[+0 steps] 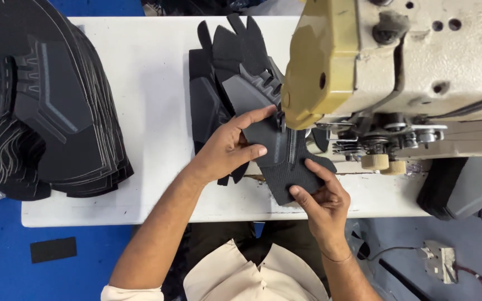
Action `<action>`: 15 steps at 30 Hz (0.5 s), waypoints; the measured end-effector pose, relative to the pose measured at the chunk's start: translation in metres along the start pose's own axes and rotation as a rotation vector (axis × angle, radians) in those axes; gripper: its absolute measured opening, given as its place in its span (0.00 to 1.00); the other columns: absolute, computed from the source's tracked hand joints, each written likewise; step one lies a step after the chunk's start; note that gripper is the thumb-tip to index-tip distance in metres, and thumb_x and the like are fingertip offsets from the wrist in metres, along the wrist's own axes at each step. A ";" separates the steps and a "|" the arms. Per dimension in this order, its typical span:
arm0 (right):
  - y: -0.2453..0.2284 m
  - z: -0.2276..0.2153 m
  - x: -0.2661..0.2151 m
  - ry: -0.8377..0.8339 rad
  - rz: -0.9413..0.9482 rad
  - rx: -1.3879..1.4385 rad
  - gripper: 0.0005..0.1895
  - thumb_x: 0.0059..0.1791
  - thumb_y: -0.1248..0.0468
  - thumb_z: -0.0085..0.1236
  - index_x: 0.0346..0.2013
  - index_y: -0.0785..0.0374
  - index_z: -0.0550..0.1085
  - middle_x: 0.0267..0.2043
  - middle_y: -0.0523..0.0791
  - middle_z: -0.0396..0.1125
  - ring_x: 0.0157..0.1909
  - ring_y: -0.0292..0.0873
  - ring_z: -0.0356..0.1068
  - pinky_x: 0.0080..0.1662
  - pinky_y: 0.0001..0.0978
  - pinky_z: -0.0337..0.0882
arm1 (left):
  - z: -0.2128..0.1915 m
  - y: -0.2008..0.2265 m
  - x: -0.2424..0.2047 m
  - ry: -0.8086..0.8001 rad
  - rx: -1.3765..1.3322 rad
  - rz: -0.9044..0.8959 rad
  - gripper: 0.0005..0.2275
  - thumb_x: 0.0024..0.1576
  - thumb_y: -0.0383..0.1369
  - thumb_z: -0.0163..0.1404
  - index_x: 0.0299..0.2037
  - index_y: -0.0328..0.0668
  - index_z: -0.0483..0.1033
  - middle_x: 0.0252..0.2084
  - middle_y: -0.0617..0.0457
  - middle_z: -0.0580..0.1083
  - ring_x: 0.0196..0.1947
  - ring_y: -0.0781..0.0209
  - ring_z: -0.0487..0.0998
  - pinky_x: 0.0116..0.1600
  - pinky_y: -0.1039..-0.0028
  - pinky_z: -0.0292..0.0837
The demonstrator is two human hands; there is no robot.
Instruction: Stitching together pre-cut components of shoe uppers using an industrial sewing machine.
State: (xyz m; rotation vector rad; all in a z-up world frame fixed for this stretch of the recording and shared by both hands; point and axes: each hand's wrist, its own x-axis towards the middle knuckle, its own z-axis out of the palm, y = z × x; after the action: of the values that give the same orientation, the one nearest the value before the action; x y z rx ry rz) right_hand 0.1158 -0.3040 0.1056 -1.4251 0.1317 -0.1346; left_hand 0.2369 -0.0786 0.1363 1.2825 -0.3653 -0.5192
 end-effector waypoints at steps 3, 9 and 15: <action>0.001 0.004 0.003 0.018 0.007 -0.022 0.28 0.47 0.78 0.63 0.62 0.74 0.70 0.48 0.48 0.72 0.46 0.35 0.73 0.48 0.24 0.75 | 0.001 0.009 0.002 0.028 0.067 -0.005 0.32 0.58 0.23 0.57 0.75 0.40 0.60 0.57 0.55 0.73 0.44 0.75 0.74 0.50 0.79 0.75; 0.007 0.002 0.014 0.100 0.025 -0.086 0.27 0.47 0.78 0.65 0.62 0.72 0.72 0.41 0.46 0.71 0.40 0.32 0.70 0.43 0.21 0.71 | -0.001 0.016 0.011 0.082 0.181 -0.005 0.34 0.56 0.24 0.61 0.74 0.43 0.62 0.57 0.50 0.73 0.33 0.76 0.75 0.39 0.80 0.78; -0.007 0.010 0.029 0.096 -0.024 -0.027 0.24 0.48 0.78 0.63 0.59 0.73 0.72 0.45 0.45 0.72 0.42 0.31 0.71 0.45 0.22 0.74 | 0.000 0.021 0.020 0.138 0.246 0.029 0.35 0.52 0.27 0.63 0.71 0.43 0.61 0.68 0.51 0.69 0.27 0.78 0.75 0.33 0.82 0.78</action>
State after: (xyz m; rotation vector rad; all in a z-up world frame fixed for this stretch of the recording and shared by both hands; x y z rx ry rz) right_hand 0.1460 -0.3005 0.1132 -1.4478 0.1961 -0.2224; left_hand 0.2566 -0.0856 0.1565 1.5398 -0.3382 -0.3663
